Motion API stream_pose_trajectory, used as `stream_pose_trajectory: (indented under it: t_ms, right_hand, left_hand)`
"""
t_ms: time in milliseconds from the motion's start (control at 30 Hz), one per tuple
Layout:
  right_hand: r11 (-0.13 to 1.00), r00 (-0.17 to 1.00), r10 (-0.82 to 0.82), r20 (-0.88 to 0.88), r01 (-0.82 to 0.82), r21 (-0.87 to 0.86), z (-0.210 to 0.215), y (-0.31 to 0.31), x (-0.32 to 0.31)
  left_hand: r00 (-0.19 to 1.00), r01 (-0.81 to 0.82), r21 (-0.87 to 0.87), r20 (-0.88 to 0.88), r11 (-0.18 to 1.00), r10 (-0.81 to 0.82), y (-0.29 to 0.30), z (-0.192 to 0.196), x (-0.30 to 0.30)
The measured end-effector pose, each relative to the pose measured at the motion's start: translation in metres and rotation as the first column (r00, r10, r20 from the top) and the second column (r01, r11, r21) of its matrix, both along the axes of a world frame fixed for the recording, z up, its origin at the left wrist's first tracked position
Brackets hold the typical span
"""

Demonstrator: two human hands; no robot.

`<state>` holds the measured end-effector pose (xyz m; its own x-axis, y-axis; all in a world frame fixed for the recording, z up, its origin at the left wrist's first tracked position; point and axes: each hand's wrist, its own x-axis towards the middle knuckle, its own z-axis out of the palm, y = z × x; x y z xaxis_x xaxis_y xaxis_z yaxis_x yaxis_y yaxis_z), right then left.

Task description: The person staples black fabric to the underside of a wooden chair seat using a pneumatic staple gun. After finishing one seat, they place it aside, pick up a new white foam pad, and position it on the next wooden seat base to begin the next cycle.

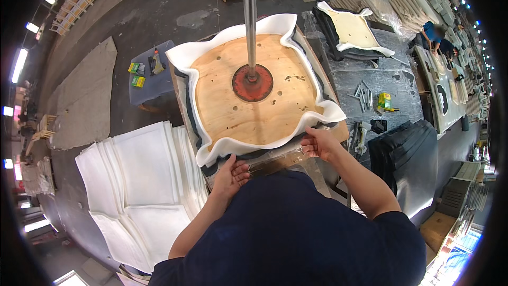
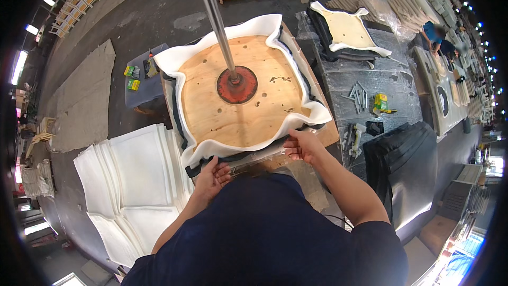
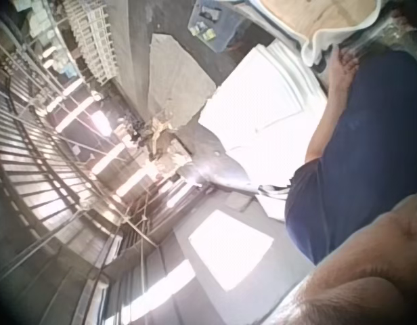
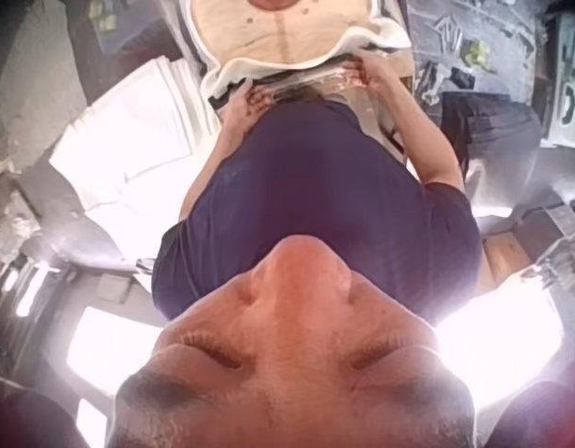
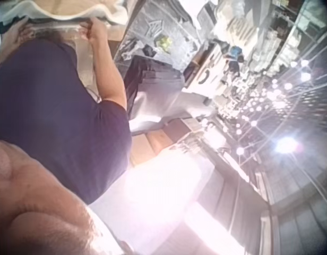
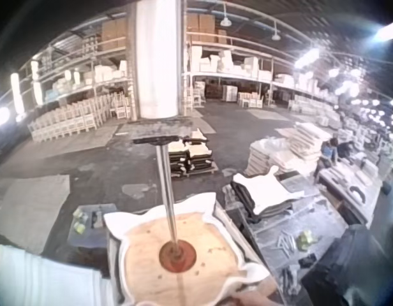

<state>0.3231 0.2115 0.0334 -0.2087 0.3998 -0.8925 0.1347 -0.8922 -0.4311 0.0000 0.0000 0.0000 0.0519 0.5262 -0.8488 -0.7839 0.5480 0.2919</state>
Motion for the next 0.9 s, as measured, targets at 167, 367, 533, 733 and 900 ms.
stream_pose_trajectory:
  t_ms: [167,367,533,733,900]
  right_hand:
    - [0.985,0.997,0.021,0.079,-0.007,-0.171,-0.011,-0.007,-0.027]
    - [0.934,0.944,0.261,0.202,-0.194,-0.3,0.005,0.027,-0.039]
    - [0.951,0.953,0.277,0.119,-0.255,-0.173,-0.014,0.033,-0.03]
    - [0.99,0.999,0.039,0.008,-0.04,0.136,-0.016,-0.002,-0.016]
    - [0.979,0.999,0.039,-0.003,-0.038,0.198,-0.021,-0.009,-0.008]
  left_hand:
    - [0.993,0.102,-0.127,-0.051,0.987,-0.109,0.021,0.041,0.001]
    - [0.967,0.168,-0.284,-0.139,0.944,-0.213,0.053,0.029,0.007]
    - [0.94,0.159,-0.234,-0.26,0.959,-0.219,0.056,0.027,0.009]
    - [0.856,0.064,-0.081,-0.508,0.995,-0.097,0.032,0.016,0.021]
    - [0.842,0.114,-0.082,-0.521,0.99,-0.14,0.023,0.016,0.021]
